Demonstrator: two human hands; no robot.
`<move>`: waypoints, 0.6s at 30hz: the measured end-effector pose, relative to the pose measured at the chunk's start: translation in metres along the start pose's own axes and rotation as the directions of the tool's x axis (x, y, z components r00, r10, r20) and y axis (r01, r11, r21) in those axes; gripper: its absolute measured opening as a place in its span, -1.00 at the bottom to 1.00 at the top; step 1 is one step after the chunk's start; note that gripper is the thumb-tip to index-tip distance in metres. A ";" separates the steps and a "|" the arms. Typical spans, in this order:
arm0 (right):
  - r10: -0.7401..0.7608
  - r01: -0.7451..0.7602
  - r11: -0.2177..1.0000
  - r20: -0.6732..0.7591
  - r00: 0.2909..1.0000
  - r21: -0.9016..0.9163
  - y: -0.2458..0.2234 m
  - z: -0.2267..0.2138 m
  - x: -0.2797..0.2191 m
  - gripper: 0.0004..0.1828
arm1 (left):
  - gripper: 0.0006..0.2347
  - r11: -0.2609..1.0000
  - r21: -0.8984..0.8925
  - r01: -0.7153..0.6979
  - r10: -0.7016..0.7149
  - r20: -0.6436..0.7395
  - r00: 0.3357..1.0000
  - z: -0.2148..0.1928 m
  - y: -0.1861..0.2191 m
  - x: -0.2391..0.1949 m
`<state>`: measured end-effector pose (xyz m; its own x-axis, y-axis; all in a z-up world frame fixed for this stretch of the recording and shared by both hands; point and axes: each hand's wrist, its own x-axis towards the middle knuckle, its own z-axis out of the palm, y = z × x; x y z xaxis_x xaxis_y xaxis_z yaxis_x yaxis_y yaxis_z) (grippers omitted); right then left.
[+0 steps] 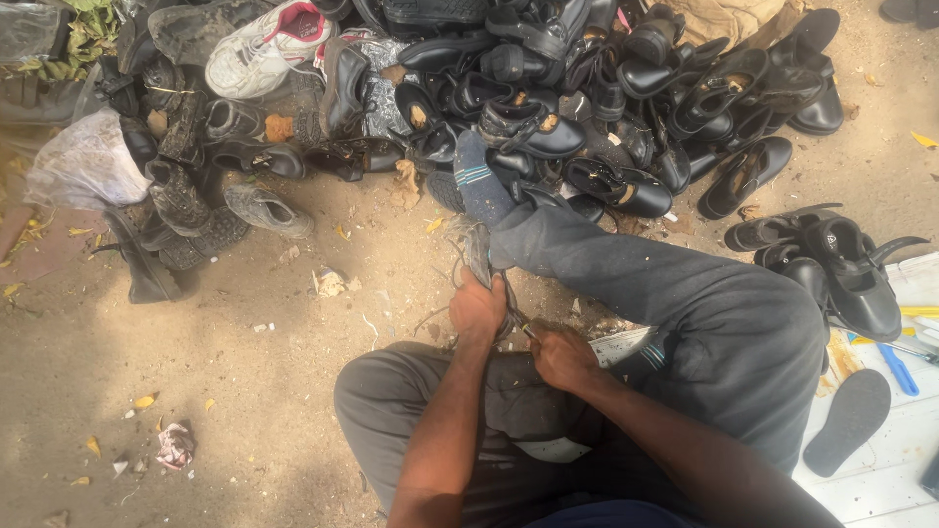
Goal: The person sits on the ground and uses a knife to scrape and clean the sole and edges of a black shoe. They repeatedly scrape the shoe's surface, remove debris, and adjust the shoe's position while surrounded by a pile of other shoes.
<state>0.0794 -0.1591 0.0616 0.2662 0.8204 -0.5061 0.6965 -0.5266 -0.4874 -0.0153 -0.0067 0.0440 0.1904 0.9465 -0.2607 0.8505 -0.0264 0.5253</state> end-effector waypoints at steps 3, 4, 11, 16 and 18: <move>0.034 -0.036 0.998 0.051 0.998 0.057 -0.003 0.003 -0.031 -0.48 | -0.45 0.999 -0.040 -0.006 0.005 -0.036 0.999 -0.003 -0.005 -0.002; 0.022 -0.023 0.998 0.016 1.000 0.051 -0.004 0.003 -0.034 -0.51 | -0.46 0.999 -0.054 0.004 -0.006 -0.030 1.000 0.000 -0.002 0.004; 0.099 -0.096 0.989 -0.021 0.995 0.116 -0.027 0.007 -0.018 -0.55 | -0.49 0.990 -0.121 0.074 -0.070 0.034 0.997 0.008 -0.004 0.004; 0.061 -0.056 0.989 -0.034 0.998 0.140 -0.010 0.015 -0.054 -0.53 | -0.52 0.986 -0.159 0.053 -0.048 0.036 0.998 0.011 -0.009 0.000; 0.093 -0.085 0.976 -0.031 0.995 0.200 -0.009 0.011 -0.035 -0.58 | -0.54 0.977 -0.203 0.064 -0.059 0.031 0.998 0.018 -0.011 0.007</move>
<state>0.0568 -0.1851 0.0758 0.3508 0.7741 -0.5269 0.5241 -0.6286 -0.5746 -0.0148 -0.0057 0.0222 0.1552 0.9358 -0.3164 0.7438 0.1001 0.6608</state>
